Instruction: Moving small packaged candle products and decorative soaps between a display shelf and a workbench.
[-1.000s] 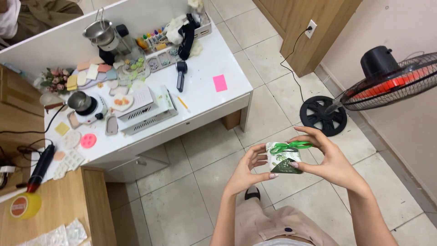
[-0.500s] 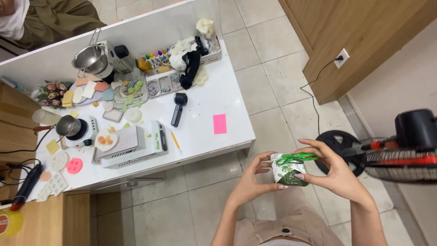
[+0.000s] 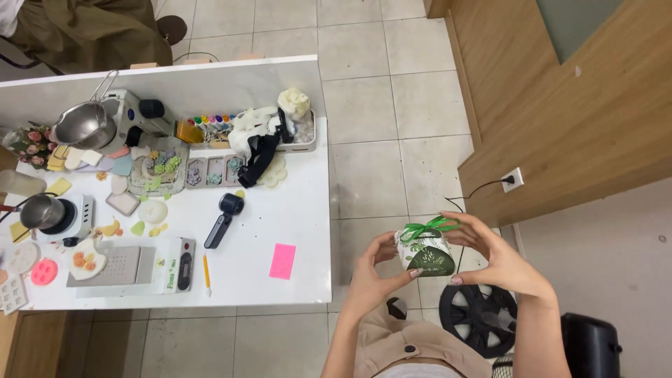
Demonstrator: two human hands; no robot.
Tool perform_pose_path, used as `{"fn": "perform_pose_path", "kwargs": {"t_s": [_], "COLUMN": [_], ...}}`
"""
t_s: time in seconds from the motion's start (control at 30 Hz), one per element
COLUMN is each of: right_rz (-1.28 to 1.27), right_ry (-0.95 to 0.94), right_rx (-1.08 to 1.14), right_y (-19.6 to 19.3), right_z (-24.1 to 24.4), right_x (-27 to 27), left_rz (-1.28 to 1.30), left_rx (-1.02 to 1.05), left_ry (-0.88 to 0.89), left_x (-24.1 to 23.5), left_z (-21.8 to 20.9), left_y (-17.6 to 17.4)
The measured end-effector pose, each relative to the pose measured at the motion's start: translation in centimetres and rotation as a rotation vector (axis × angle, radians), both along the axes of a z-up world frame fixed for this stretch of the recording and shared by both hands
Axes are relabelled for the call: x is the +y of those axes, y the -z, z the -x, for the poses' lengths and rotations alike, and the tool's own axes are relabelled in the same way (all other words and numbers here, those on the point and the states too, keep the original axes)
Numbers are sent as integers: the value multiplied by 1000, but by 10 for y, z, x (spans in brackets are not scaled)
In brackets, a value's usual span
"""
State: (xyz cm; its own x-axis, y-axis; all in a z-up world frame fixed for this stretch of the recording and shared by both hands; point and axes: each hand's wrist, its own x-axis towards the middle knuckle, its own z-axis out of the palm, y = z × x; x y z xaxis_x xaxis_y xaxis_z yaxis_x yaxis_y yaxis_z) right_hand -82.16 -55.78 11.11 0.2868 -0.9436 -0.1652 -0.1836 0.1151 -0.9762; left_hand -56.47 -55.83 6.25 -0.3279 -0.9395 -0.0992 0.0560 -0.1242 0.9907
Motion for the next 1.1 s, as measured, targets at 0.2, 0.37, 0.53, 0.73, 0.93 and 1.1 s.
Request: {"fn": "perform_pose_path", "kwargs": {"t_s": [0.2,0.37,0.53,0.73,0.93,1.1], "right_rz": [-54,-22,91,231,290,247], "right_ry": [9,25,123,272,301,232], "right_rx": [-26,-37,85,-189,-273,-283], "right_y": [53,62,18,-14,-5,27], "right_z": [40,52,39,37,35,59], "right_x": [-103,-223,-374,-512,-643,-777], "left_rz": [-12,-10,75,217,232,205], "left_rx": [31,50,39,124,20,-67], "left_ry": [-19,-17,-40,51,48,28], "left_x": [-106,-232,-388,-558,-693,-812], "left_z": [32,46,51,67,68,74], "left_y": [18,36,6,-49,-61,-42]}}
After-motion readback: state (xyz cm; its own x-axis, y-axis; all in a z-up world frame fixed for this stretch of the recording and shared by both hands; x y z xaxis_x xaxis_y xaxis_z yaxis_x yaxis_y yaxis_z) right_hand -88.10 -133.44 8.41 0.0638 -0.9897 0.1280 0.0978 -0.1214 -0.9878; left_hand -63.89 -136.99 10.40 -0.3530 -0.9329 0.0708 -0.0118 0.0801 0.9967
